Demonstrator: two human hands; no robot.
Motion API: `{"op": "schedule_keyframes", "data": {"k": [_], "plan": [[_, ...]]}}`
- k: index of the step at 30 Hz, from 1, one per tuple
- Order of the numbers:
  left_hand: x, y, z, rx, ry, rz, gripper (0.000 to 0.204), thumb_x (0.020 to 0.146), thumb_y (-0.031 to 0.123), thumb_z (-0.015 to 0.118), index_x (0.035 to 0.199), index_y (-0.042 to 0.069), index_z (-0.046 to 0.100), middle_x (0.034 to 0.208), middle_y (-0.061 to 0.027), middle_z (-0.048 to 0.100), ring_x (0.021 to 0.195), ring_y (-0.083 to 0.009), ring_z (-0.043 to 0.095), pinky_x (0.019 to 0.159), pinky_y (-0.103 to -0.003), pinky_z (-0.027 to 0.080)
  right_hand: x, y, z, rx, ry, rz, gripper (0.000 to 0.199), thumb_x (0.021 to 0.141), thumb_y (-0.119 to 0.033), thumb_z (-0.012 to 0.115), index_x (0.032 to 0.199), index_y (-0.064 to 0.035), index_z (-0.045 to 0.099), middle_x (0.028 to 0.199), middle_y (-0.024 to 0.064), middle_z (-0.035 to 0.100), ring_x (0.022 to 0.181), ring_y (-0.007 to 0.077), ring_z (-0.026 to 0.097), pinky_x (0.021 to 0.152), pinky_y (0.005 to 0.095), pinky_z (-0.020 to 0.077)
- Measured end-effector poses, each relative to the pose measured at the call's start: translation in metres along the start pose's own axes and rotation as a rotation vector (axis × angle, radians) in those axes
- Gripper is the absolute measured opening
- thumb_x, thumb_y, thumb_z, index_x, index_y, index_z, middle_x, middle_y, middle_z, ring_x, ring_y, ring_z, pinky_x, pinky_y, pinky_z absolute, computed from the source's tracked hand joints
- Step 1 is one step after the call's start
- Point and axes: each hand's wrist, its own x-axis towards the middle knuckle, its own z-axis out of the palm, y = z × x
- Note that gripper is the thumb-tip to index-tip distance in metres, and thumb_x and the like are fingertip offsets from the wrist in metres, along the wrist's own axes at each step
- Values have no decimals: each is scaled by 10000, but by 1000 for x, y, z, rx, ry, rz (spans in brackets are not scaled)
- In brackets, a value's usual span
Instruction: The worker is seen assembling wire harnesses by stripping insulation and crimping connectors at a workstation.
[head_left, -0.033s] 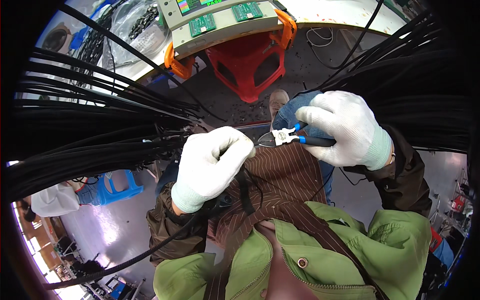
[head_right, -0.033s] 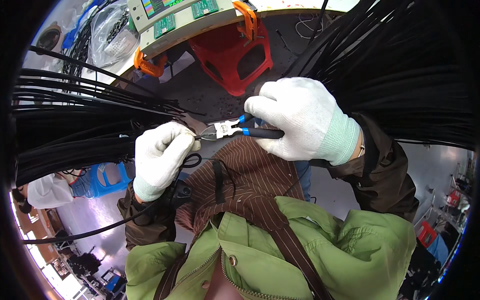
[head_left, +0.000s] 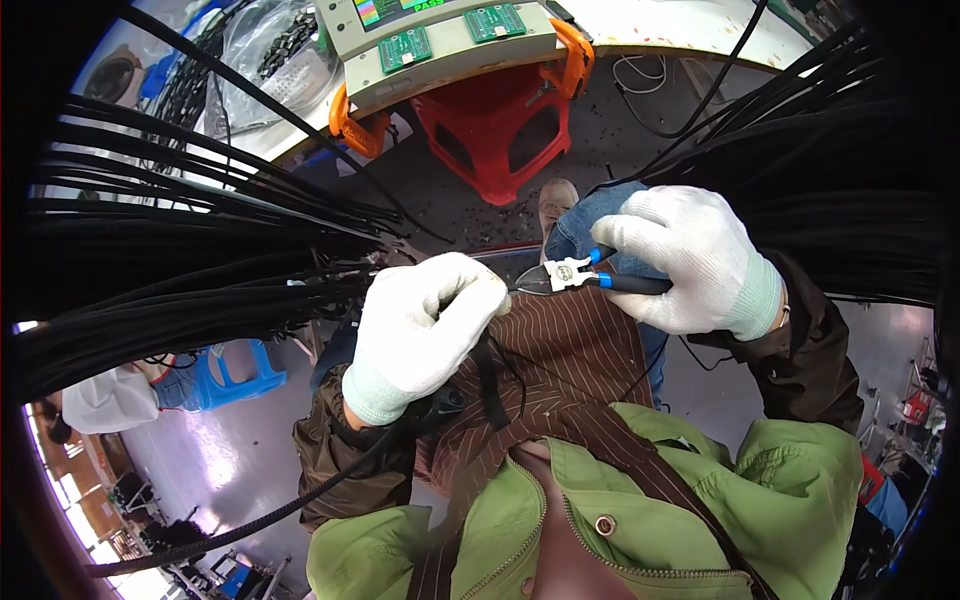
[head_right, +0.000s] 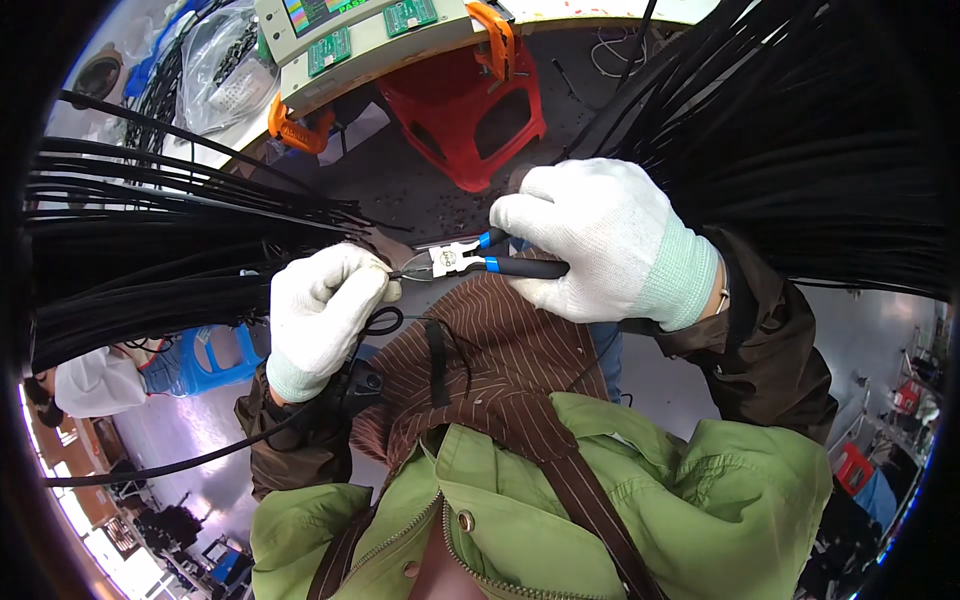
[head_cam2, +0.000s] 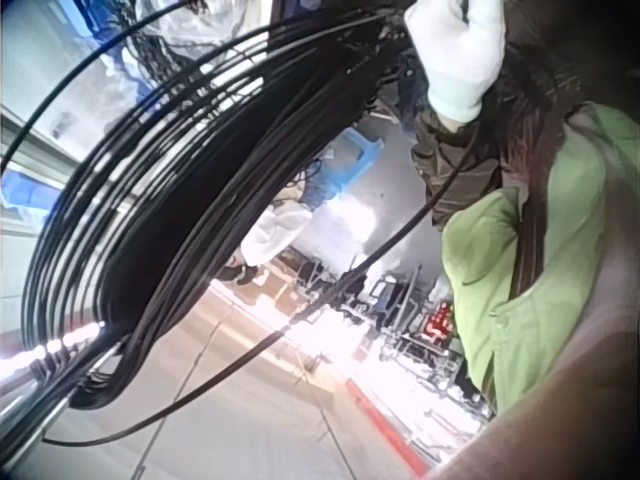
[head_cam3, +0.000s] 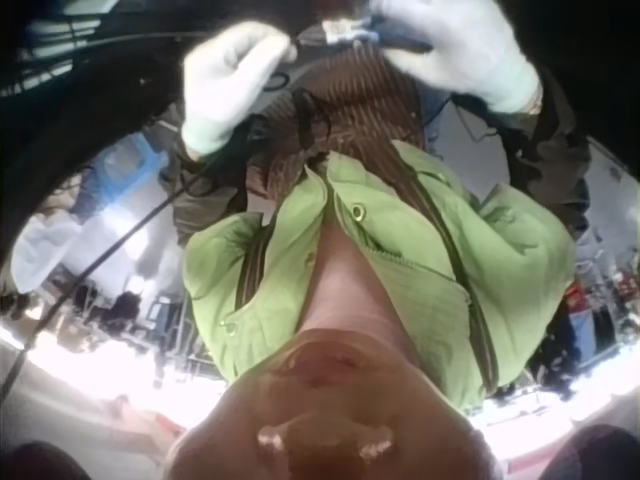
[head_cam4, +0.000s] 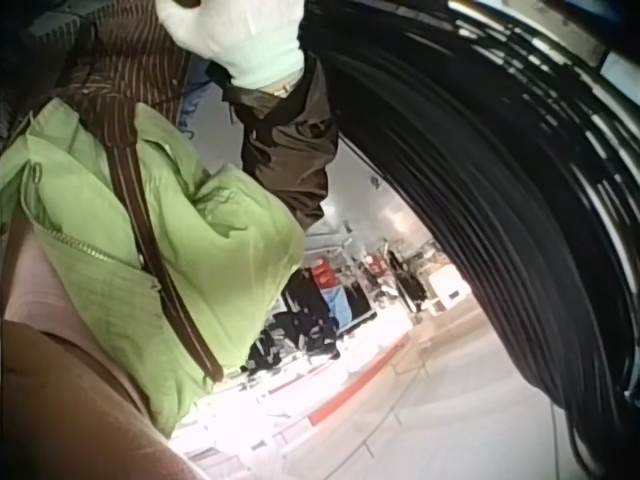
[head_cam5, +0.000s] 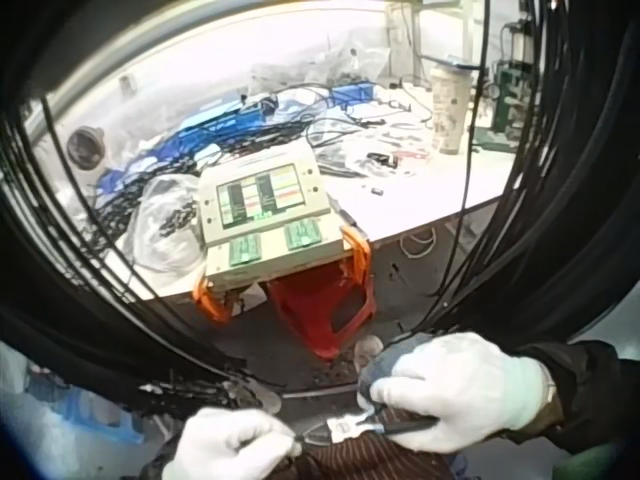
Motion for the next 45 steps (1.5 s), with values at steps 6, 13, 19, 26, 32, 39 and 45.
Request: {"op": "schedule_keyframes", "data": {"k": [6,13,19,26,32,39,45], "plan": [[0,3,1,39,-12,88,152,803,142,602,801,-4,643,607,-70,587,500,-99,533,475,-233,403,-1,-3,6,138,11,20,294,585,-129,716,836,-30,600,677,70,564,578,243,568,525,330,438],[-4,1,12,-141,223,307,102,759,73,619,822,-1,650,656,-86,611,523,-149,555,487,-246,417,-5,-32,18,1458,-229,600,218,720,-99,680,891,18,611,766,44,597,647,86,542,614,235,443],[-6,0,11,61,299,461,156,715,45,638,868,18,654,694,-86,626,556,-175,555,506,-263,426,-1,-33,15,1398,-194,585,220,739,-78,661,915,43,608,762,26,581,662,72,517,627,227,438],[-11,4,7,143,251,393,192,695,52,659,886,29,654,725,-73,624,584,-202,554,538,-278,433,-1,-24,9,507,70,125,262,759,-115,644,932,74,591,764,46,600,644,111,568,582,248,456],[-7,8,10,291,196,503,177,767,68,614,933,12,635,730,-68,627,582,-164,561,536,-262,437,-2,-25,9,1196,-185,575,346,722,-159,648,1000,30,569,790,88,592,655,184,578,593,283,460],[-6,13,20,-344,314,-145,186,894,118,452,914,-14,581,615,-31,586,485,-44,478,449,-181,374,0,-17,19,495,37,305,468,643,-181,691,1062,-29,548,930,120,556,856,243,557,740,344,450],[-5,8,4,-507,154,-169,225,897,171,451,806,8,577,563,-23,552,404,-42,390,402,-184,291,8,-18,8,-1,206,57,577,537,-183,749,1062,-41,555,1023,116,520,919,291,528,781,385,430]]}}
